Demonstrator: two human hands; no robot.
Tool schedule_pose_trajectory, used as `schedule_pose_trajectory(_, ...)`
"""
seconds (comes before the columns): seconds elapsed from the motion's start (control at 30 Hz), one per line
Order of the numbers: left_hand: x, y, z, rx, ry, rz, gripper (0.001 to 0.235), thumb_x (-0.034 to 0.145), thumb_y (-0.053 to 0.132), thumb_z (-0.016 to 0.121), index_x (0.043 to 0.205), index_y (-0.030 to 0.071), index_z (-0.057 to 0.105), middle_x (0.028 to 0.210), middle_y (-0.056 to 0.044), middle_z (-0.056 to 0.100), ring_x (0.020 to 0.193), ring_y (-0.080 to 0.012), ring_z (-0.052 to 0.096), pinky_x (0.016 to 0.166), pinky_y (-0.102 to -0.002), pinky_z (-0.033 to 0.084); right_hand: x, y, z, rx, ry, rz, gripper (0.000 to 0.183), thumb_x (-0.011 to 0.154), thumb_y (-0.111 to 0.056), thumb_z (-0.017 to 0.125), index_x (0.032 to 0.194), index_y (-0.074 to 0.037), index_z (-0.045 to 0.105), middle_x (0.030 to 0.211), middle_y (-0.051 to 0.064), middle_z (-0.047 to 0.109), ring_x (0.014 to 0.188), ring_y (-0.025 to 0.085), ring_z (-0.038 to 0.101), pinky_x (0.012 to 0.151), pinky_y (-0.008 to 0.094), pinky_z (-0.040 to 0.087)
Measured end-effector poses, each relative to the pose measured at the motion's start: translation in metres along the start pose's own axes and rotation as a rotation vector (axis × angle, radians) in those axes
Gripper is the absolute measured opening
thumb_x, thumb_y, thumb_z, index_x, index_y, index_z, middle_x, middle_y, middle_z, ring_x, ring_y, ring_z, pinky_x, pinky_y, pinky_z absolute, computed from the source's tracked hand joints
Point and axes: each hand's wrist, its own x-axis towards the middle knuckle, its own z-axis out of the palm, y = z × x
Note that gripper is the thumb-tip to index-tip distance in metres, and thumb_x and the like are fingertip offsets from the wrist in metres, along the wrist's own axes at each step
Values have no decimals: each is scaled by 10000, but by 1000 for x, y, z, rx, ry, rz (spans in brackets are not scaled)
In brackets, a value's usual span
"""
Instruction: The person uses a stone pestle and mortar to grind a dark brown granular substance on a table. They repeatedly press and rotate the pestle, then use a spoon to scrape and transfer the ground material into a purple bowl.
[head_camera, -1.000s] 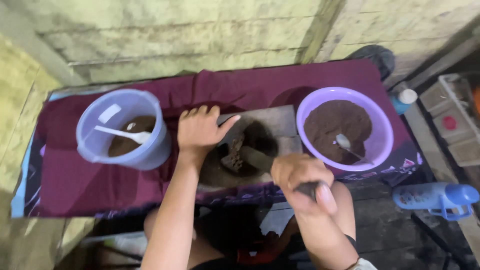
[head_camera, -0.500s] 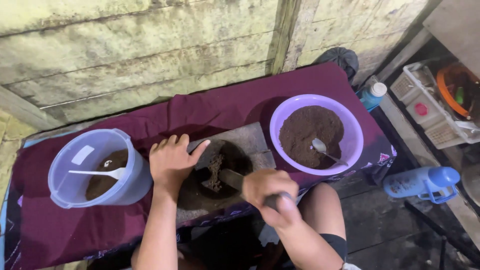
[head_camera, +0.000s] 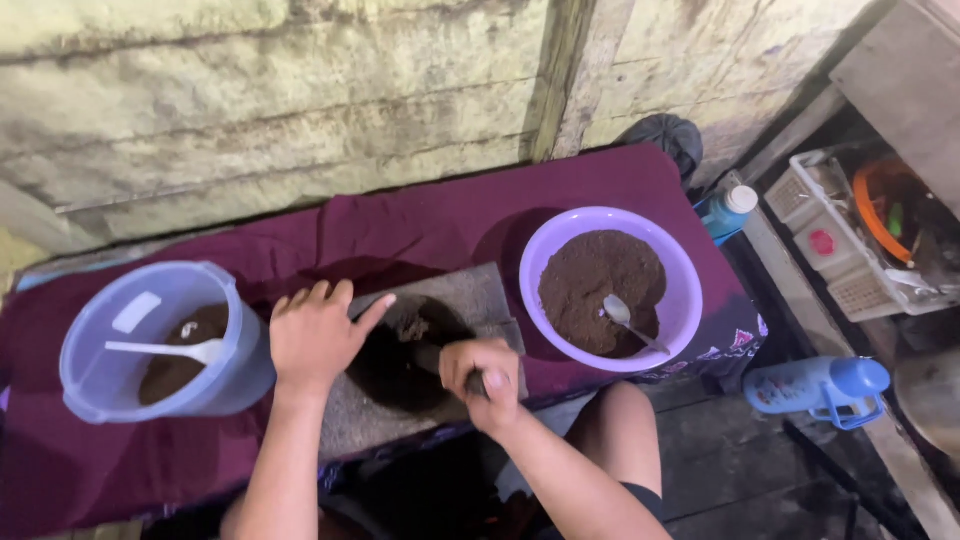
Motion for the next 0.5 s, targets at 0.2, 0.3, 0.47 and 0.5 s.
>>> schedule_pose_trajectory(0.2,5,2,-9,-102,-52,-38,681,961,759,520,715,129,606,664,-89,601,620,-307,670,636,-442,524,30,-50,28,-26,-12,-12,550,967,-404,436,523,-93,529,375,-33,400,298,99,368,293,242,322)
schedule_pose_trajectory(0.3,2,5,-11,-164,-180,-103,698,952,776,471,771,121,629,729,-115,652,706,-343,697,705,-478,515,28,-48,21,96,-4,-46,569,939,-429,415,508,-63,475,355,16,337,251,142,309,270,273,290)
schedule_pose_trajectory(0.47,3,9,-19,-115,-100,-91,683,953,784,493,752,144,620,698,-82,632,678,-301,693,689,-432,516,8,-8,-3,60,-6,-36,564,947,-460,398,548,-67,471,358,19,348,260,161,366,298,267,319)
schedule_pose_trajectory(0.5,3,12,-18,-128,-49,-104,685,932,788,513,748,136,615,690,-91,622,679,-313,691,690,-439,517,9,-10,-9,76,-10,-36,531,941,-437,404,571,-62,471,365,20,329,259,167,356,306,276,327)
